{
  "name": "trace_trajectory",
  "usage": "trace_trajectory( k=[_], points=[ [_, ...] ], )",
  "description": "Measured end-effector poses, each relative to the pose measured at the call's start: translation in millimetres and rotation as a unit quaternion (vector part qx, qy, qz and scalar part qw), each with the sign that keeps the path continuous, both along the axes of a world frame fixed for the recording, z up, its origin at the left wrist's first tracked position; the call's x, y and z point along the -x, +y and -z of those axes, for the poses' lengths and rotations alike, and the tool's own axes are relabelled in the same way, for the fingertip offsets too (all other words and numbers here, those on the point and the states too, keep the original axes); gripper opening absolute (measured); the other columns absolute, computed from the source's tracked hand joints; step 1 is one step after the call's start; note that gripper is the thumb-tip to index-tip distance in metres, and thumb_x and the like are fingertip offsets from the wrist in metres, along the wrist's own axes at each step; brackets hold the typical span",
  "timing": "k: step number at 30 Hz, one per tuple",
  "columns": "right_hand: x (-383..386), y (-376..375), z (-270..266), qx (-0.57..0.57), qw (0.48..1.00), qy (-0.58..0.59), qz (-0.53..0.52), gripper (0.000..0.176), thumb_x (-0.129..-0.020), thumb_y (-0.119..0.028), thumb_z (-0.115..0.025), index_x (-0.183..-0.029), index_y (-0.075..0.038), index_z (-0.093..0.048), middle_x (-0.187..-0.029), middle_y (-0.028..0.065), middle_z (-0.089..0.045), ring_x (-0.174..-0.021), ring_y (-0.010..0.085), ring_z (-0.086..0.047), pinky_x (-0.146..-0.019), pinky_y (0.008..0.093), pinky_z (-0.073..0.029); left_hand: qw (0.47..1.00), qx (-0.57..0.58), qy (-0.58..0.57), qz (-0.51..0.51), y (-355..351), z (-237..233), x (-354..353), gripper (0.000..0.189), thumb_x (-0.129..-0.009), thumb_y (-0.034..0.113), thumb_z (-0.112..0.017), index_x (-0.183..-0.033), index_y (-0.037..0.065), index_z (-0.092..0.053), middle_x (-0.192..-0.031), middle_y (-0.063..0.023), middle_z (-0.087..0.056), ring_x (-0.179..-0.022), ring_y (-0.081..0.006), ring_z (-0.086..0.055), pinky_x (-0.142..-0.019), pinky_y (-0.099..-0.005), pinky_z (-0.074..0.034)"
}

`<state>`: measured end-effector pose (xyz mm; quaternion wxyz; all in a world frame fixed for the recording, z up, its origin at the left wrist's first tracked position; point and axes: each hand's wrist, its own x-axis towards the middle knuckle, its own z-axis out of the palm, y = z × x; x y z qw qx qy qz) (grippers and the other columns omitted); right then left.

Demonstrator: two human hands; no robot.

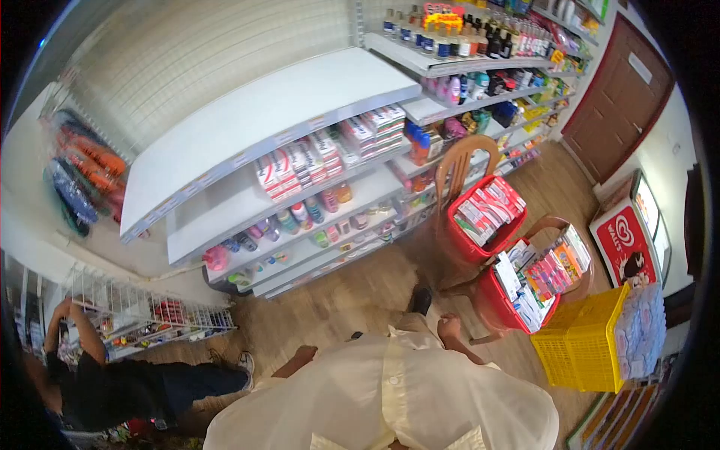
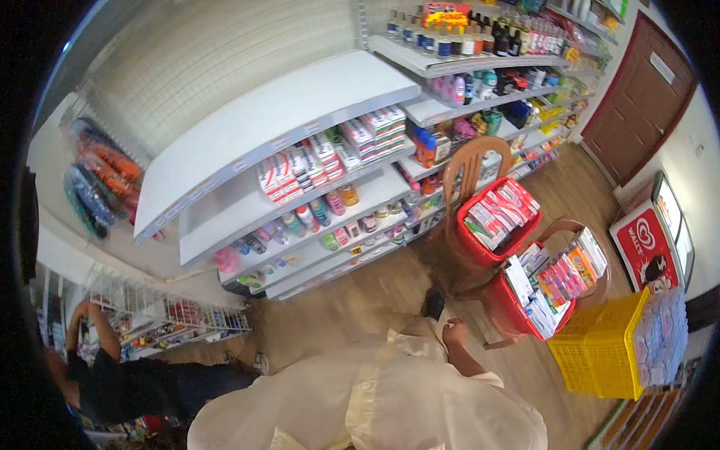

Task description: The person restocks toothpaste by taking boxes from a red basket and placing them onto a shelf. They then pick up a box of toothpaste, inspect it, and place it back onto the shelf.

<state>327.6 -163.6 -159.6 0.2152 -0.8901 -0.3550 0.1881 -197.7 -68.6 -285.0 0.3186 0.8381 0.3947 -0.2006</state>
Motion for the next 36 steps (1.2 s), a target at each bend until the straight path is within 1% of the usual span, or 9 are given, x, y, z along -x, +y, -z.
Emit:
trace_trajectory(
  k=[2, 9, 12, 14, 19, 25, 27, 33, 36],
  points=[
    [-9, -1, 2, -0.019, 1.0, -0.006, 0.014, 0.028, -0.075, -0.015, -0.062, -0.098, -0.004, -0.072, -0.111, 0.0232, -0.065, -0.107, 0.0404, -0.06, -0.095, 0.0449, -0.047, 0.836, 0.194, -0.026, -0.513, 36, 11, -42, 0.043, -0.084, 0.035, -0.06, -0.109, 0.001, -0.068, -0.097, -0.0199, -0.07, -0.086, -0.0346, -0.066, -0.082, -0.0464, -0.049],
    [-83, 16, -11, -0.03, 0.998, 0.031, 0.036, 0.026, -0.077, -0.017, -0.062, -0.097, -0.002, -0.072, -0.107, 0.025, -0.065, -0.104, 0.0415, -0.06, -0.092, 0.0455, -0.048, 0.869, -0.119, -0.204, -0.436, 122, 39, -199, 0.034, -0.084, 0.031, -0.059, -0.098, 0.002, -0.07, -0.089, -0.0176, -0.069, -0.087, -0.0304, -0.065, -0.079, -0.0431, -0.049],
    [-125, 26, -14, -0.042, 0.999, 0.014, 0.024, 0.026, -0.078, -0.019, -0.064, -0.097, -0.002, -0.071, -0.1, 0.0254, -0.067, -0.099, 0.0421, -0.062, -0.09, 0.046, -0.049, 0.964, 0.049, -0.18, -0.19, 143, -102, -242, 0.03, -0.084, 0.027, -0.06, -0.101, 0.005, -0.07, -0.088, -0.0166, -0.068, -0.087, -0.0321, -0.065, -0.08, -0.0447, -0.049],
    [-148, 39, -30, -0.068, 0.993, 0.075, 0.064, 0.027, -0.079, -0.021, -0.064, -0.098, -0.002, -0.071, -0.097, 0.0242, -0.068, -0.095, 0.0418, -0.064, -0.087, 0.046, -0.05, 0.995, -0.034, -0.071, 0.054, 168, 23, -264, 0.025, -0.085, 0.024, -0.059, -0.098, 0.007, -0.07, -0.088, -0.0165, -0.067, -0.087, -0.0337, -0.064, -0.081, -0.0462, -0.05],
    [-219, 58, -20, -0.064, 0.995, 0.08, 0.015, 0.027, -0.082, -0.022, -0.063, -0.099, -0.003, -0.071, -0.095, 0.0219, -0.069, -0.09, 0.0391, -0.066, -0.082, 0.0445, -0.052, 0.959, -0.097, -0.098, 0.247, 191, 35, -343, 0.018, -0.086, 0.018, -0.058, -0.095, 0.008, -0.07, -0.093, -0.0175, -0.067, -0.091, -0.0365, -0.063, -0.083, -0.0471, -0.05],
    [-281, 85, -40, -0.068, 0.985, 0.134, 0.079, 0.026, -0.085, -0.023, -0.064, -0.099, -0.002, -0.071, -0.096, 0.0193, -0.071, -0.092, 0.0331, -0.069, -0.082, 0.04, -0.053, 0.956, -0.114, -0.171, 0.209, 224, 28, -445, 0.022, -0.086, 0.015, -0.057, -0.105, 0.007, -0.067, -0.1, -0.0171, -0.066, -0.094, -0.0323, -0.063, -0.083, -0.0415, -0.051],
    [-297, 92, -50, -0.102, 0.977, 0.163, 0.093, 0.026, -0.086, -0.023, -0.063, -0.1, -0.003, -0.071, -0.098, 0.018, -0.071, -0.093, 0.031, -0.069, -0.082, 0.0392, -0.054, 0.921, 0.138, -0.342, -0.126, 232, 40, -477, 0.026, -0.088, 0.021, -0.057, -0.108, 0.007, -0.065, -0.099, -0.0122, -0.067, -0.088, -0.0244, -0.063, -0.081, -0.0367, -0.05],
    [-335, 110, -34, -0.111, 0.978, 0.122, 0.126, 0.026, -0.086, -0.024, -0.065, -0.1, -0.003, -0.07, -0.097, 0.0168, -0.071, -0.094, 0.032, -0.068, -0.084, 0.04, -0.052, 0.88, 0.345, -0.154, -0.289, 261, -82, -582, 0.034, -0.086, 0.027, -0.064, -0.114, 0.009, -0.063, -0.094, -0.0049, -0.066, -0.081, -0.0172, -0.061, -0.065, -0.0345, -0.049],
    [-351, 121, -39, -0.101, 0.982, 0.105, 0.123, 0.026, -0.086, -0.026, -0.064, -0.1, -0.006, -0.07, -0.097, 0.0167, -0.071, -0.094, 0.0343, -0.067, -0.081, 0.0421, -0.052, 0.898, 0.311, -0.08, -0.301, 273, -119, -624, 0.051, -0.089, 0.036, -0.061, -0.135, 0.017, -0.049, -0.116, -0.003, -0.062, -0.096, -0.0191, -0.061, -0.08, -0.0459, -0.045]
  ],
)
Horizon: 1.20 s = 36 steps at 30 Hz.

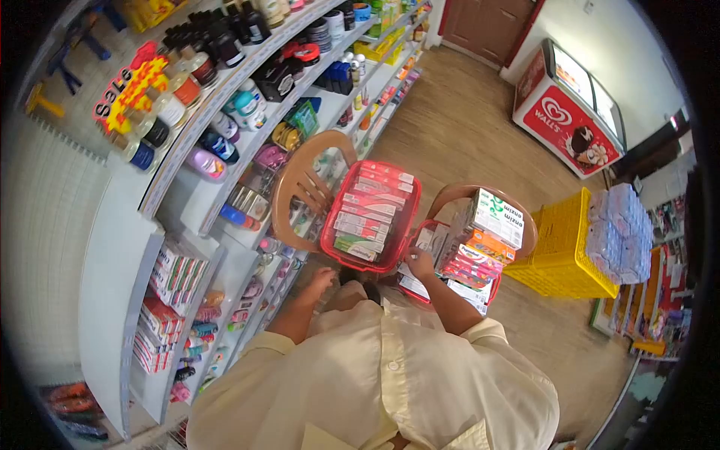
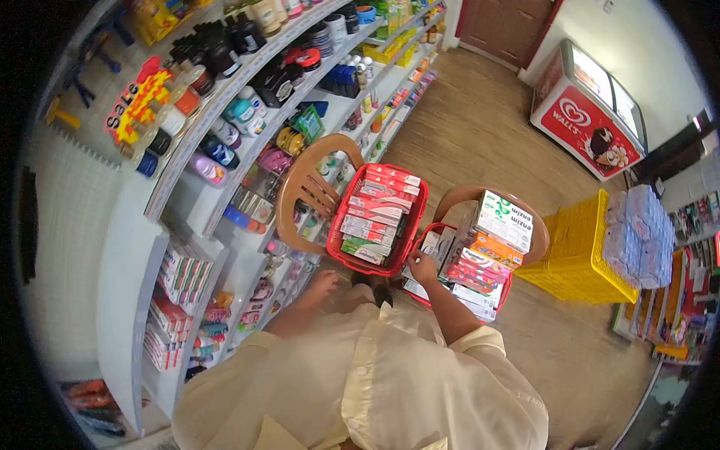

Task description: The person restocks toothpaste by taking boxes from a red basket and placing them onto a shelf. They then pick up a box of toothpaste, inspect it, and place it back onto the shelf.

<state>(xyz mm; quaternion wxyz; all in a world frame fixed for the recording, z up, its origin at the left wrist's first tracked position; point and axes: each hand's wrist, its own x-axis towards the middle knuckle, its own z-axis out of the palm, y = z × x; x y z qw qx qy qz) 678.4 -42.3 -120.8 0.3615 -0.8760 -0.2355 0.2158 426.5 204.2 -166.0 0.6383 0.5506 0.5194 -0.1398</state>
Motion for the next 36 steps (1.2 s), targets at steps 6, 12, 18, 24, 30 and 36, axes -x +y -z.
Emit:
trace_trajectory(
  k=[6, 12, 18, 24, 30, 36],
  points=[
    [-32, 23, 9, -0.021, 0.998, 0.004, 0.065, 0.028, -0.085, -0.027, -0.062, -0.101, -0.005, -0.069, -0.093, 0.0174, -0.07, -0.089, 0.034, -0.068, -0.079, 0.0419, -0.052, 0.999, 0.0, -0.025, 0.026, 47, -26, -78, 0.035, -0.085, 0.036, -0.062, -0.113, 0.014, -0.063, -0.096, -0.0004, -0.063, -0.084, -0.0149, -0.059, -0.056, -0.0302, -0.042],
    [-70, 51, 22, -0.045, 0.995, 0.01, 0.093, 0.031, -0.087, -0.024, -0.063, -0.11, -0.004, -0.066, -0.096, 0.0169, -0.07, -0.09, 0.0302, -0.068, -0.081, 0.0404, -0.052, 0.992, 0.036, -0.084, 0.082, 103, -15, -161, 0.038, -0.084, 0.03, -0.061, -0.119, 0.013, -0.06, -0.098, -0.0021, -0.062, -0.087, -0.0177, -0.06, -0.07, -0.0357, -0.047],
    [-110, 81, 48, -0.125, 0.969, 0.162, 0.135, 0.058, -0.084, -0.016, -0.066, -0.137, -0.003, -0.047, -0.127, 0.0147, -0.058, -0.107, 0.0239, -0.059, -0.088, 0.0381, -0.049, 0.975, -0.076, -0.187, 0.087, 136, 52, -240, 0.038, -0.082, 0.007, -0.055, -0.119, 0.001, -0.06, -0.09, -0.0077, -0.065, -0.074, -0.0201, -0.062, -0.064, -0.0349, -0.05],
    [-143, 120, 39, -0.155, 0.89, 0.341, 0.259, 0.071, -0.086, -0.003, -0.052, -0.152, -0.015, -0.029, -0.115, 0.0068, -0.063, -0.092, 0.0172, -0.064, -0.082, 0.0361, -0.049, 0.935, -0.208, -0.254, 0.137, 141, 50, -304, 0.047, -0.08, 0.005, -0.05, -0.127, 0.007, -0.057, -0.109, -0.0185, -0.067, -0.101, -0.0286, -0.066, -0.084, -0.0371, -0.051],
    [-156, 141, 60, -0.17, 0.829, 0.442, 0.297, 0.079, -0.093, -0.012, -0.048, -0.155, -0.033, -0.005, -0.107, 0.0057, -0.065, -0.083, 0.0188, -0.065, -0.075, 0.0417, -0.049, 0.943, -0.239, -0.13, 0.192, 128, 21, -330, 0.042, -0.083, 0.011, -0.056, -0.125, 0.008, -0.06, -0.113, -0.0178, -0.068, -0.108, -0.0282, -0.064, -0.091, -0.0385, -0.048],
    [-142, 155, 37, -0.179, 0.813, 0.447, 0.327, 0.053, -0.094, -0.019, -0.049, -0.142, -0.028, -0.03, -0.118, 0.0065, -0.059, -0.1, 0.0249, -0.064, -0.087, 0.0456, -0.048, 0.931, -0.332, -0.094, 0.119, 108, 55, -323, 0.035, -0.079, 0.01, -0.063, -0.113, 0.004, -0.064, -0.104, -0.0169, -0.07, -0.1, -0.0287, -0.066, -0.088, -0.0402, -0.05]
  ],
)
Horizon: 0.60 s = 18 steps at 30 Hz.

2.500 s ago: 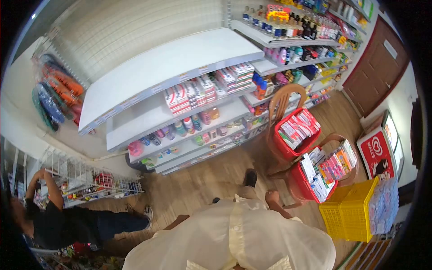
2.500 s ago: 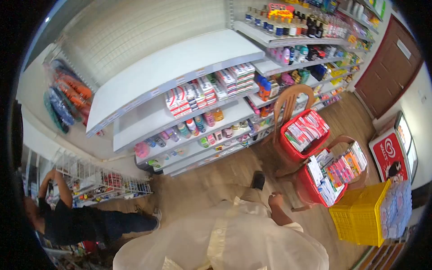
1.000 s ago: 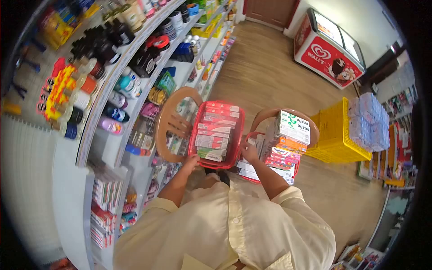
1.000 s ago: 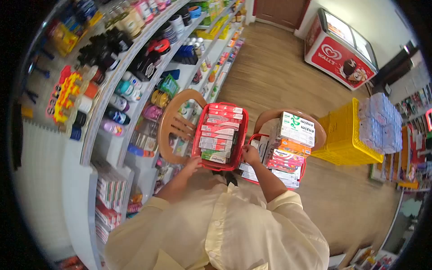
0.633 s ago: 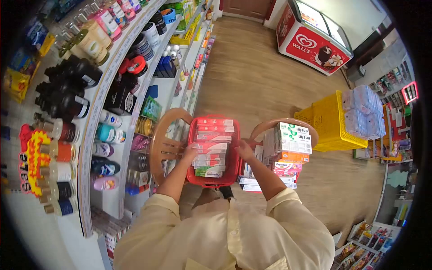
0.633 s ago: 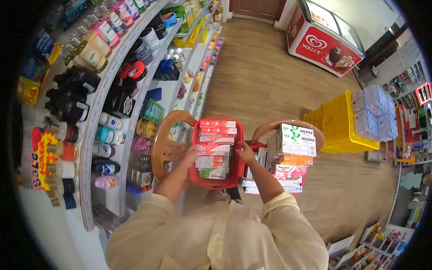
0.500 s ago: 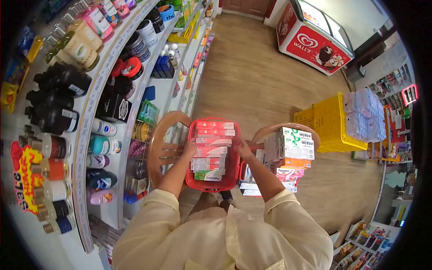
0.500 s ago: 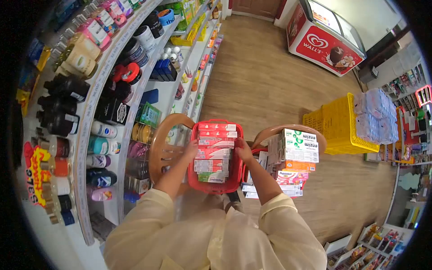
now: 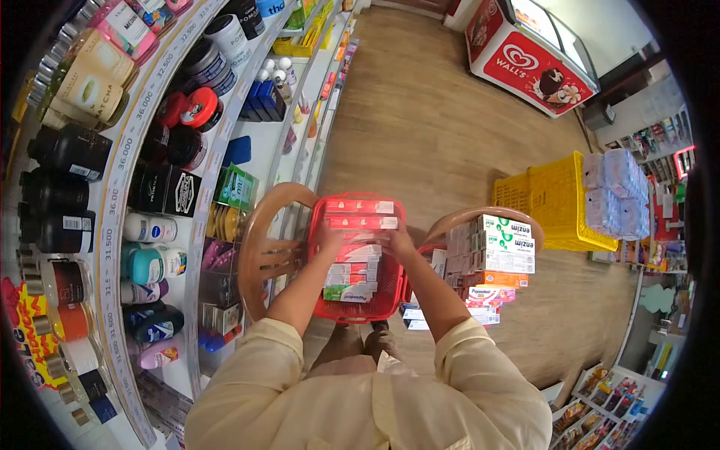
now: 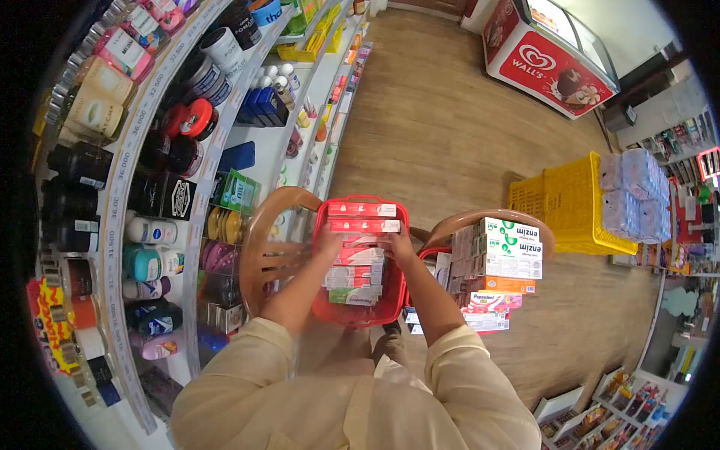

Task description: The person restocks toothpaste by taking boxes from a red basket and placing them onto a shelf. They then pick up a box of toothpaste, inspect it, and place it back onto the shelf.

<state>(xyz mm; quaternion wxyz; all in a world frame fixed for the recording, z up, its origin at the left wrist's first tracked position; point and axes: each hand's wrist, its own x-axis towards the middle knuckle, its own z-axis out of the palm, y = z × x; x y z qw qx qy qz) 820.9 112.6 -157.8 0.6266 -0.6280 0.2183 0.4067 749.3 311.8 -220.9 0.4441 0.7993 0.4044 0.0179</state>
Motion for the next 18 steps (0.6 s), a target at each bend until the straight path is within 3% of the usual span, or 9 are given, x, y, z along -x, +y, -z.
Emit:
trace_trajectory(
  k=[1, 3, 5, 6, 9, 11, 15, 17, 18],
  points=[
    [3, -2, 6, -0.004, 1.0, 0.01, 0.023, 0.052, -0.094, -0.02, -0.05, -0.142, -0.028, -0.03, -0.117, 0.0072, -0.059, -0.1, 0.0262, -0.064, -0.087, 0.0464, -0.048, 1.0, -0.001, 0.0, -0.002, -4, -13, 4, 0.035, -0.079, 0.01, -0.063, -0.113, 0.004, -0.064, -0.104, -0.0169, -0.07, -0.1, -0.0287, -0.066, -0.088, -0.0402, -0.05],
    [11, -6, 7, -0.01, 0.999, 0.018, 0.043, 0.052, -0.094, -0.02, -0.05, -0.141, -0.027, -0.029, -0.116, 0.0079, -0.059, -0.099, 0.0275, -0.064, -0.087, 0.0472, -0.047, 0.979, 0.169, -0.113, -0.032, -14, -36, 17, 0.033, -0.079, 0.01, -0.067, -0.11, 0.0, -0.061, -0.107, -0.0171, -0.065, -0.102, -0.0272, -0.062, -0.092, -0.0381, -0.047],
    [24, -9, -4, -0.034, 0.989, 0.038, 0.139, 0.045, -0.095, -0.021, -0.051, -0.136, -0.026, -0.034, -0.114, 0.0069, -0.06, -0.095, 0.0264, -0.063, -0.086, 0.0472, -0.047, 0.973, 0.172, -0.143, -0.057, -30, -40, 34, 0.038, -0.081, 0.011, -0.066, -0.116, 0.0, -0.054, -0.112, -0.0157, -0.061, -0.105, -0.026, -0.059, -0.094, -0.0375, -0.045],
    [27, -18, 12, -0.083, 0.986, 0.054, 0.134, 0.039, -0.094, -0.021, -0.054, -0.13, -0.023, -0.038, -0.114, 0.006, -0.059, -0.094, 0.0257, -0.062, -0.086, 0.0477, -0.047, 0.966, 0.177, -0.172, -0.08, -37, -42, 44, 0.044, -0.083, 0.011, -0.065, -0.121, 0.0, -0.047, -0.116, -0.0143, -0.056, -0.108, -0.0248, -0.055, -0.096, -0.0369, -0.042],
    [53, -27, 22, -0.082, 0.989, 0.016, 0.125, 0.042, -0.092, -0.018, -0.06, -0.126, -0.024, -0.037, -0.114, 0.0063, -0.058, -0.094, 0.0257, -0.062, -0.085, 0.0481, -0.047, 0.972, 0.112, -0.186, -0.093, -53, -33, 73, 0.049, -0.086, 0.016, -0.067, -0.125, -0.001, -0.042, -0.121, -0.0158, -0.052, -0.113, -0.0255, -0.051, -0.098, -0.0357, -0.04],
    [67, -29, 1, -0.075, 0.987, 0.012, 0.145, 0.048, -0.088, -0.015, -0.066, -0.125, -0.023, -0.035, -0.114, 0.0067, -0.057, -0.094, 0.0261, -0.062, -0.083, 0.048, -0.048, 0.966, 0.122, -0.191, -0.127, -64, -68, 89, 0.047, -0.087, 0.017, -0.068, -0.123, -0.001, -0.044, -0.12, -0.0157, -0.052, -0.115, -0.0256, -0.05, -0.099, -0.0364, -0.04],
    [89, -40, -17, -0.127, 0.975, 0.02, 0.179, 0.052, -0.087, -0.01, -0.068, -0.125, -0.02, -0.034, -0.114, 0.0071, -0.058, -0.096, 0.0252, -0.062, -0.082, 0.0492, -0.05, 0.959, 0.088, -0.218, -0.158, -82, -94, 123, 0.037, -0.091, 0.014, -0.063, -0.12, 0.0, -0.045, -0.124, -0.0137, -0.051, -0.117, -0.0241, -0.049, -0.097, -0.0367, -0.043],
    [97, -47, -24, -0.172, 0.968, -0.01, 0.185, 0.048, -0.088, -0.009, -0.066, -0.124, -0.018, -0.036, -0.111, 0.0084, -0.06, -0.095, 0.0253, -0.062, -0.083, 0.0515, -0.05, 0.835, 0.339, -0.328, -0.284, -89, -97, 138, 0.032, -0.093, 0.013, -0.06, -0.12, 0.003, -0.046, -0.126, -0.0114, -0.049, -0.118, -0.022, -0.048, -0.092, -0.0378, -0.048],
    [102, -46, -48, -0.177, 0.96, -0.022, 0.217, 0.039, -0.089, -0.008, -0.065, -0.118, -0.016, -0.04, -0.105, 0.0062, -0.06, -0.083, 0.0196, -0.064, -0.064, 0.0404, -0.054, 0.824, 0.375, -0.31, -0.29, -92, -107, 144, 0.034, -0.093, 0.011, -0.06, -0.122, 0.01, -0.044, -0.13, -0.0073, -0.045, -0.118, -0.0214, -0.048, -0.088, -0.0403, -0.051]
  ],
)
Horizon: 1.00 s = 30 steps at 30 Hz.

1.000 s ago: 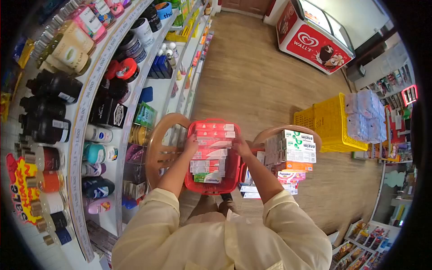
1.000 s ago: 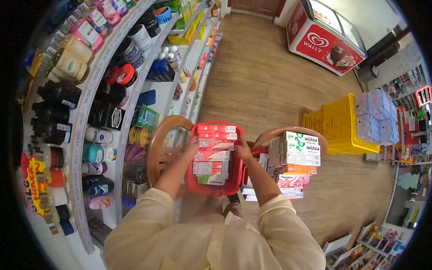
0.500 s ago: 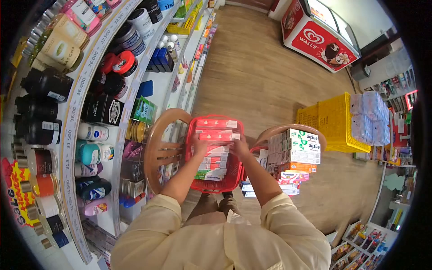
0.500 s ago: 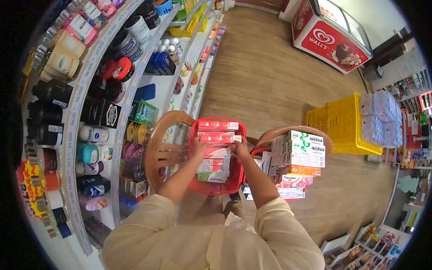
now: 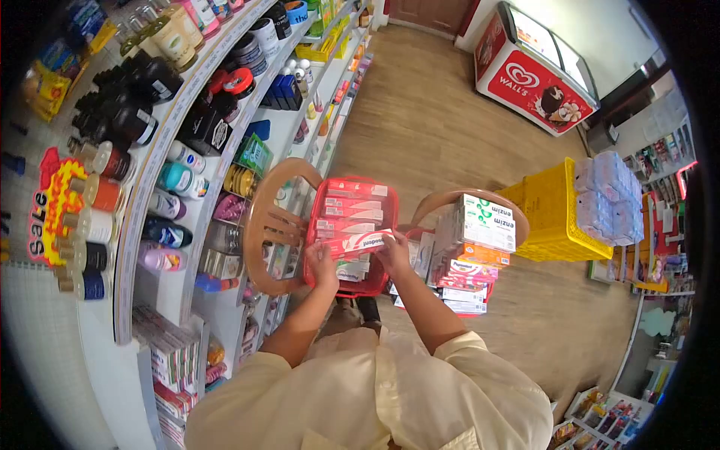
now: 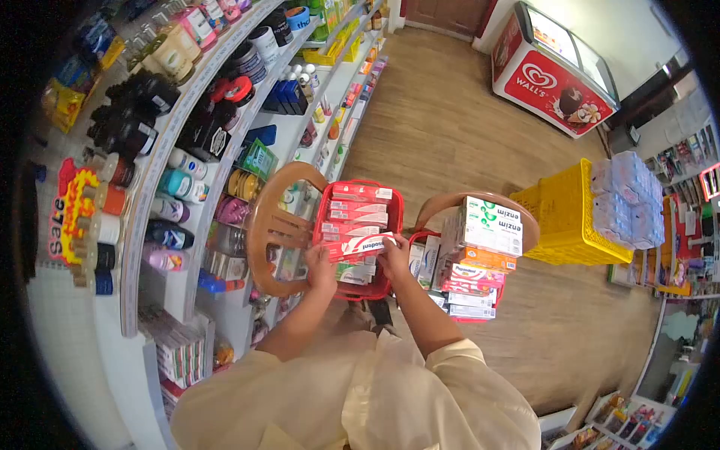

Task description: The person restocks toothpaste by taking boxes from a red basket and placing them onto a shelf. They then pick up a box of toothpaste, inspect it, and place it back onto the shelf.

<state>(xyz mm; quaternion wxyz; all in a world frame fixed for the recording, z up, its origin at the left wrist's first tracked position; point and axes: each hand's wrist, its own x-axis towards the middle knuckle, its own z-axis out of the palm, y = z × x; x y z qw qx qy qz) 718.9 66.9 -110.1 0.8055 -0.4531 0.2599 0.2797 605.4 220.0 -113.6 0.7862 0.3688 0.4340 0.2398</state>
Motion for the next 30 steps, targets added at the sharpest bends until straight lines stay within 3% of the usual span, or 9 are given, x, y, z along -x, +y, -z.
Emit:
trace_trajectory(
  k=[3, 7, 11, 16, 19, 20, 23, 28, 30],
  points=[
    [3, -11, -19, -0.042, 0.998, -0.034, -0.011, 0.035, -0.09, -0.007, -0.063, -0.118, -0.017, -0.045, -0.105, 0.0074, -0.063, -0.09, 0.0222, -0.063, -0.077, 0.043, -0.053, 0.999, 0.041, 0.03, 0.003, -20, -80, 16, 0.041, -0.092, 0.009, -0.062, -0.126, 0.016, -0.04, -0.132, -0.0037, -0.042, -0.116, -0.0221, -0.048, -0.09, -0.0428, -0.049],
    [2, -25, -74, -0.058, 0.992, -0.073, -0.083, 0.033, -0.089, -0.006, -0.065, -0.115, -0.015, -0.046, -0.099, 0.0044, -0.062, -0.084, 0.0183, -0.064, -0.07, 0.0358, -0.053, 0.995, 0.091, -0.05, 0.004, -39, -95, 48, 0.048, -0.09, 0.009, -0.065, -0.128, 0.017, -0.036, -0.136, -0.002, -0.039, -0.118, -0.0206, -0.048, -0.091, -0.043, -0.048],
    [10, -36, -101, -0.119, 0.968, -0.094, -0.202, 0.04, -0.091, -0.009, -0.062, -0.127, -0.016, -0.047, -0.108, 0.0052, -0.063, -0.093, 0.017, -0.064, -0.075, 0.0327, -0.052, 0.993, 0.077, -0.085, -0.026, -52, -106, 82, 0.049, -0.089, 0.012, -0.068, -0.126, 0.017, -0.037, -0.127, -0.0023, -0.048, -0.111, -0.018, -0.054, -0.092, -0.0387, -0.047],
    [50, -45, -132, -0.118, 0.916, -0.047, -0.38, 0.038, -0.091, -0.002, -0.056, -0.128, -0.008, -0.053, -0.118, 0.0104, -0.061, -0.105, 0.0233, -0.064, -0.087, 0.0383, -0.059, 0.979, 0.091, -0.124, -0.134, -58, -127, 141, 0.047, -0.086, 0.015, -0.073, -0.118, 0.017, -0.039, -0.109, -0.0025, -0.058, -0.098, -0.0151, -0.06, -0.085, -0.0334, -0.049],
    [87, -47, -148, -0.16, 0.875, -0.014, -0.456, 0.039, -0.09, -0.001, -0.057, -0.129, -0.006, -0.052, -0.12, 0.0142, -0.061, -0.104, 0.0247, -0.065, -0.087, 0.0379, -0.059, 0.974, 0.066, -0.082, -0.203, -65, -140, 173, 0.031, -0.09, 0.022, -0.07, -0.112, 0.02, -0.049, -0.108, 0.0028, -0.06, -0.099, -0.0133, -0.059, -0.085, -0.0296, -0.048],
    [101, -48, -157, -0.186, 0.861, 0.006, -0.472, 0.04, -0.09, 0.001, -0.057, -0.13, -0.004, -0.051, -0.121, 0.0156, -0.06, -0.104, 0.0257, -0.065, -0.089, 0.0386, -0.059, 0.972, 0.056, -0.09, -0.208, -62, -141, 182, 0.035, -0.089, 0.023, -0.071, -0.114, 0.017, -0.048, -0.11, 0.0, -0.059, -0.102, -0.0156, -0.059, -0.087, -0.031, -0.049],
    [136, -45, -156, -0.262, 0.793, 0.037, -0.548, 0.051, -0.089, 0.005, -0.056, -0.138, -0.005, -0.045, -0.127, 0.0174, -0.058, -0.109, 0.0272, -0.064, -0.091, 0.035, -0.057, 0.964, 0.026, -0.106, -0.241, -61, -160, 206, 0.044, -0.087, 0.014, -0.072, -0.118, 0.016, -0.04, -0.109, -0.0036, -0.059, -0.097, -0.0159, -0.06, -0.082, -0.0343, -0.049],
    [187, -43, -195, -0.326, 0.696, 0.03, -0.639, 0.083, -0.084, 0.009, -0.059, -0.153, -0.015, -0.02, -0.14, 0.0134, -0.048, -0.119, 0.0282, -0.059, -0.089, 0.0327, -0.055, 0.96, -0.036, -0.081, -0.265, -67, -177, 244, 0.051, -0.091, 0.016, -0.068, -0.132, 0.009, -0.04, -0.113, -0.0104, -0.062, -0.101, -0.0201, -0.063, -0.086, -0.0364, -0.053],
    [204, -40, -203, -0.338, 0.643, -0.023, -0.687, 0.099, -0.08, 0.007, -0.065, -0.156, -0.02, -0.007, -0.146, 0.0114, -0.041, -0.123, 0.0279, -0.055, -0.087, 0.033, -0.053, 0.958, -0.047, -0.115, -0.256, -68, -174, 261, 0.047, -0.09, 0.009, -0.068, -0.131, 0.005, -0.047, -0.112, -0.0068, -0.06, -0.097, -0.0145, -0.062, -0.079, -0.0272, -0.052]
  ],
)
